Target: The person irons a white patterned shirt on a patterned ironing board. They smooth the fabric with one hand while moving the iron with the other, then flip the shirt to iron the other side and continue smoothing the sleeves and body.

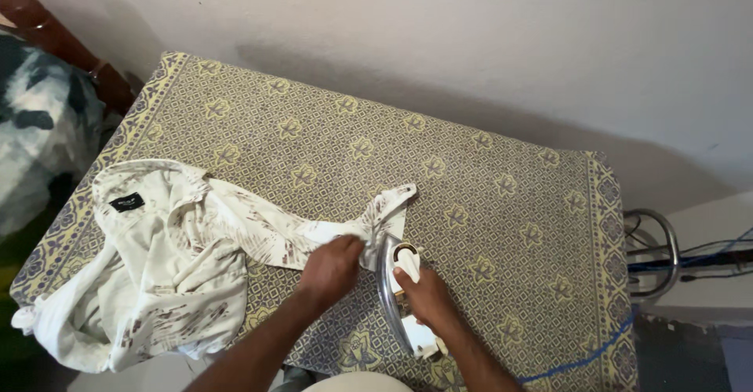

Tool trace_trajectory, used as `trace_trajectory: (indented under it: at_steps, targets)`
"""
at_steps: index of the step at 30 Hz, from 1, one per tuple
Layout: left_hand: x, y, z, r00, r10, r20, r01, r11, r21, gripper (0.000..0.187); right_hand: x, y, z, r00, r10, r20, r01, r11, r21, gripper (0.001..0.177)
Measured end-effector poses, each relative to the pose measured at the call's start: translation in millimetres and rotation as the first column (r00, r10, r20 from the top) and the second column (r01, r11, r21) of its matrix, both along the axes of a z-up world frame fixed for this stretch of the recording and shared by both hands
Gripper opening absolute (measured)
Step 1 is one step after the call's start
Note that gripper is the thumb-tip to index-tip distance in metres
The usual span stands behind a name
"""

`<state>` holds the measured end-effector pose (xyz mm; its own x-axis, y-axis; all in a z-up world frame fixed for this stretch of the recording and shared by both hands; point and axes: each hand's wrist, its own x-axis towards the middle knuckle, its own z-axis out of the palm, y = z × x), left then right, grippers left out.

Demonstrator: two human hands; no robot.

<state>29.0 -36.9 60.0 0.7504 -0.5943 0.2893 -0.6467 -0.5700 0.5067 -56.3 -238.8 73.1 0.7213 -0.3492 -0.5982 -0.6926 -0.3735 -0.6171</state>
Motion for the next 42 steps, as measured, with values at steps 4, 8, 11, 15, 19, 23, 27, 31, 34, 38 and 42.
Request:
trace_trajectory:
  at_steps: [4,8,11,15,19,23,27,31,34,38,42]
  targets:
    - [31.4,-31.3,7.4,0.992,0.062,0.105,-0.049,0.992,-0.117,0.019,11.5,-6.4,-12.0,0.998,-0.047,0.05,0.046,0.999,0.013,0.057]
    - [46.7,-45.9,1.6,0.991,-0.016,0.132,0.006,0.997,0.081,0.018,14.4,-9.0,-7.5,0.983,-0.12,0.142,0.127,0.991,-0.036,0.05]
    - [49.6,-47.8,-4.6,0.993,0.11,0.035,-0.11,0.994,0.0,0.02,5.3,-17.2,-5.0,0.978,-0.103,0.182,0.115,0.992,-0.06,0.048]
    - [51.3,-45.7,-8.6,0.949,0.298,-0.102,-0.294,0.954,0.058,0.013,-3.1,-27.4,-6.9,0.98,-0.153,0.125,0.16,0.986,-0.05,0.047]
    - [54.9,-42.2,-10.6,0.963,0.269,0.001,-0.269,0.962,0.049,0.013,-23.1,-52.0,-2.7,0.97,-0.227,0.083,0.228,0.974,0.004,0.031]
    - [64.7,-59.8,-13.5,0.979,0.179,0.095,-0.194,0.964,0.183,0.013,-39.7,-84.6,-3.2,0.881,-0.424,0.211,0.422,0.905,0.056,0.024]
    - [60.2,-87.9,-8.4,0.99,0.112,0.083,-0.136,0.912,0.387,0.022,-31.5,-117.7,-9.8,0.732,-0.521,0.438,0.543,0.835,0.086,0.026]
    - [55.3,-105.7,-2.3,0.989,0.113,0.091,-0.14,0.913,0.384,0.032,-5.7,-147.3,-14.5,0.635,-0.333,0.697,0.536,0.839,-0.088,0.023]
    - [66.8,-117.5,-7.9,0.981,0.121,0.151,-0.176,0.884,0.433,0.03,14.7,-154.1,-18.4,0.531,-0.36,0.767,0.604,0.795,-0.045,0.023]
    - [82.4,-126.7,-28.3,0.967,0.093,0.235,-0.189,0.884,0.427,0.023,1.4,-148.6,-37.4,0.426,-0.466,0.775,0.643,0.759,0.102,0.017]
    - [104.6,-136.3,-33.9,0.985,0.055,0.164,-0.132,0.852,0.507,0.02,-38.4,-131.8,-65.7,0.364,-0.402,0.84,0.575,0.806,0.136,0.016]
